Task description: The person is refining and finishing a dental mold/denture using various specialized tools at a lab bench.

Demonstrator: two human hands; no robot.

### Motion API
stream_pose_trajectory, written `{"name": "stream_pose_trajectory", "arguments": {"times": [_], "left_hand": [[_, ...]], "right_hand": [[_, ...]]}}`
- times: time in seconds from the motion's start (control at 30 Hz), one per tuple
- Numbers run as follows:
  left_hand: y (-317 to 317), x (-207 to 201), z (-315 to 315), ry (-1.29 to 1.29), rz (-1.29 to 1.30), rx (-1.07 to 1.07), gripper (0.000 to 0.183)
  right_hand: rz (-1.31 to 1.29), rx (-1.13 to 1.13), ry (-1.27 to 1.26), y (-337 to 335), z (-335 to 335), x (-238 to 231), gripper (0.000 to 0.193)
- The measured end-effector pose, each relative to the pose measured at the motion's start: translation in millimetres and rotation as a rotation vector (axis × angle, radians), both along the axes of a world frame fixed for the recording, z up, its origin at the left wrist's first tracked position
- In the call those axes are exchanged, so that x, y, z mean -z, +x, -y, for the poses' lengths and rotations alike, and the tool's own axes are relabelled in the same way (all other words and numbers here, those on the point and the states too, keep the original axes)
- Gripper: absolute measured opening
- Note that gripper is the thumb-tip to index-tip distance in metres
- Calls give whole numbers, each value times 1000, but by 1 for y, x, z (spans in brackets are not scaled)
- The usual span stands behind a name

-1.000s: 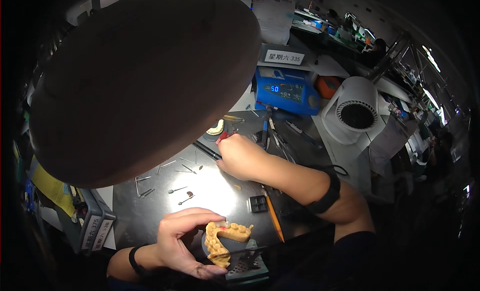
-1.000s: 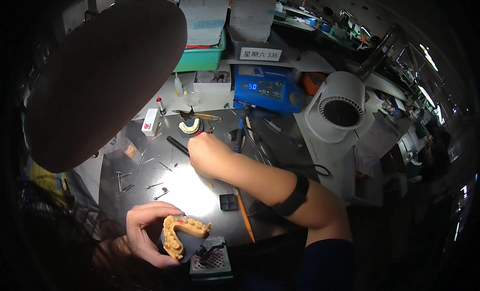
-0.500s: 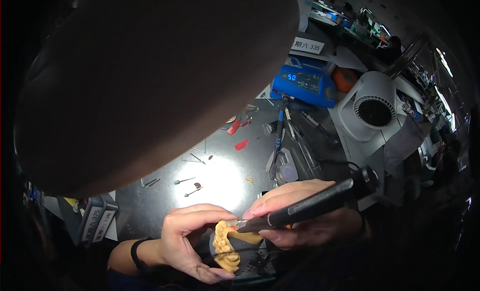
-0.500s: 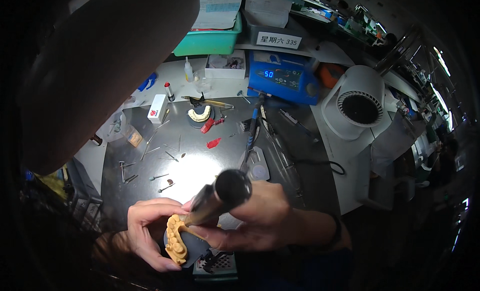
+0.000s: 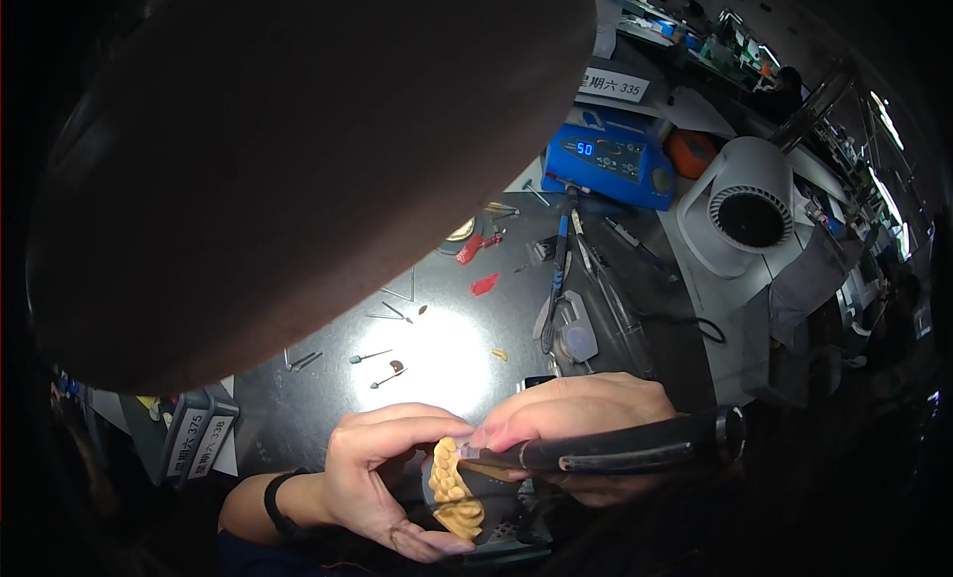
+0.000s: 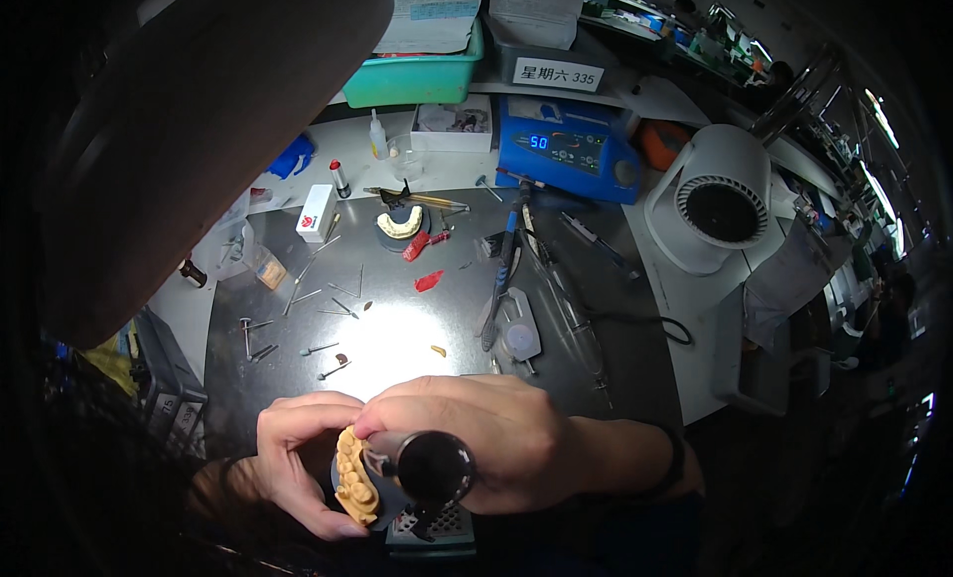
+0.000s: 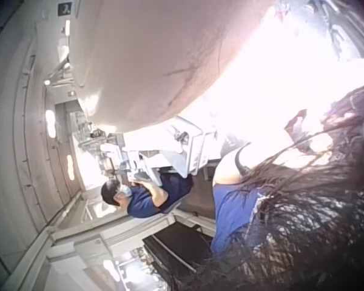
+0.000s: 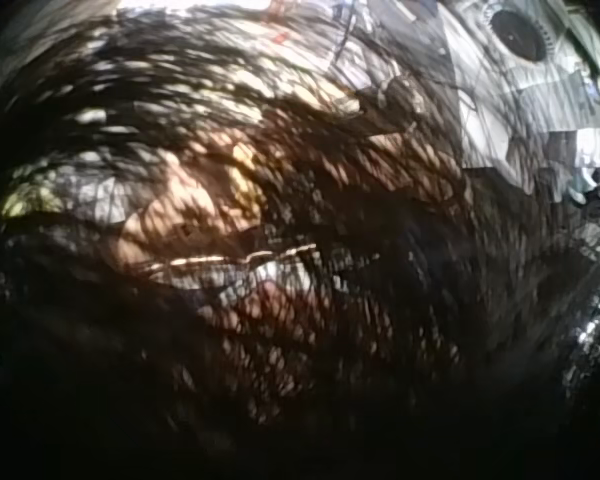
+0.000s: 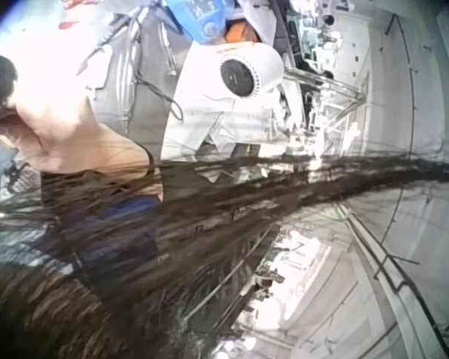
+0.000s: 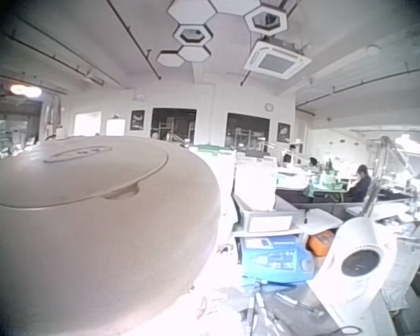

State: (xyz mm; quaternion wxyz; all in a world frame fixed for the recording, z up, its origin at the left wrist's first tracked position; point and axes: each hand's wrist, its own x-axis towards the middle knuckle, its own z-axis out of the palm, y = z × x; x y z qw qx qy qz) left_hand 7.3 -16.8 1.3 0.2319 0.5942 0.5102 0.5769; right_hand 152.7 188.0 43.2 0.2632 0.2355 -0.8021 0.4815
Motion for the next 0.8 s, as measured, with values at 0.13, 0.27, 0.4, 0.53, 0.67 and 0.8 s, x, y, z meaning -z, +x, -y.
{"name": "stream_pose_trajectory", "arguments": {"times": [0.13,0.27,0.4,0.53,0.67,0.8], "left_hand": [[1,0,2,-6,-5,-6,77],[0,0,2,-10,-5,12,77],[0,1,1,10,-5,9,78],[0,1,1,19,-5,-4,78],[-1,2,1,6,-16,-5,78],[-1,2,1,7,-13,-3,78]], "right_hand": [[22,10,17,1,0,0,35],[51,10,21,1,1,-2,42],[58,16,12,2,1,-4,45],[36,29,28,0,1,-6,45],[41,3,4,-1,0,-5,45],[33,8,10,-1,1,-7,44]]}}
